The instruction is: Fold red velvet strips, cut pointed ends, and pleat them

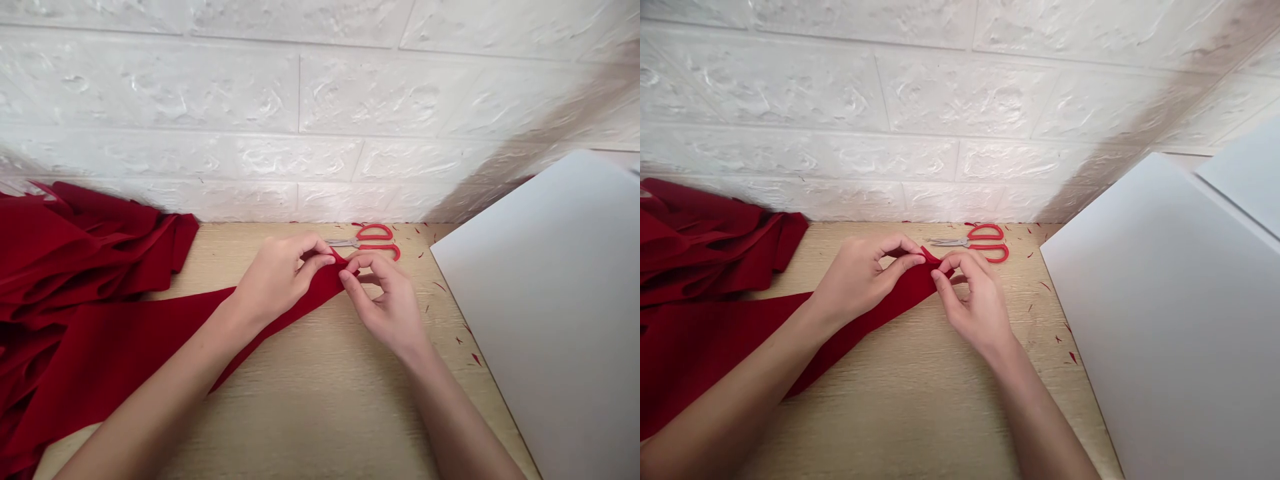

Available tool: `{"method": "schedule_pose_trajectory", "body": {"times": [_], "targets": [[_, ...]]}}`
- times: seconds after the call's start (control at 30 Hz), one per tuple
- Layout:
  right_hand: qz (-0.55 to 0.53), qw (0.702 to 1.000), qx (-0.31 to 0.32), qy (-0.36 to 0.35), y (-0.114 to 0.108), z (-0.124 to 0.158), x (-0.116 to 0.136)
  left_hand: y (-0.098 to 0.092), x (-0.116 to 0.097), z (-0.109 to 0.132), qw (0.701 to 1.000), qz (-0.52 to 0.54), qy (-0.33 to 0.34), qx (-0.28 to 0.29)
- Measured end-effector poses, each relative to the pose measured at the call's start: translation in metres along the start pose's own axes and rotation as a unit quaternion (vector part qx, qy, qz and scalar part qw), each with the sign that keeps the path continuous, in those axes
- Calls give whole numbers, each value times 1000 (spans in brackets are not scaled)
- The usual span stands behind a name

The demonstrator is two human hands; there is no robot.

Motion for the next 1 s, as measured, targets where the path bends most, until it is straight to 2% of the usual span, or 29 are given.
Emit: {"method": "schedule_pose_trajectory", "body": {"times": [0.27,0.47,0.57,0.83,1.0], "targets": [[-12,1000,1,-21,2,1,1,4,0,1,999,34,-10,38],[-23,999,-43,-14,-1,1,2,6,4,1,998,45,-22,32],[-3,999,-26,-34,0,1,4,6,5,1,998,46,-15,29],[32,999,20,-12,3,-1,-4,7,4,1,1000,4,22,16],[-17,997,55,45,2,-2,-7,2,2,0,999,-13,27,11]]}}
Point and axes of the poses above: each hand's wrist, its own z-axis away from the middle knuckle, its own y-axis out of the palm, x = y × z, the point moved 4 cm from there along -z, towards the middle knuckle, and after that the axes turned 6 degrees about z, right-handed, at the moved point
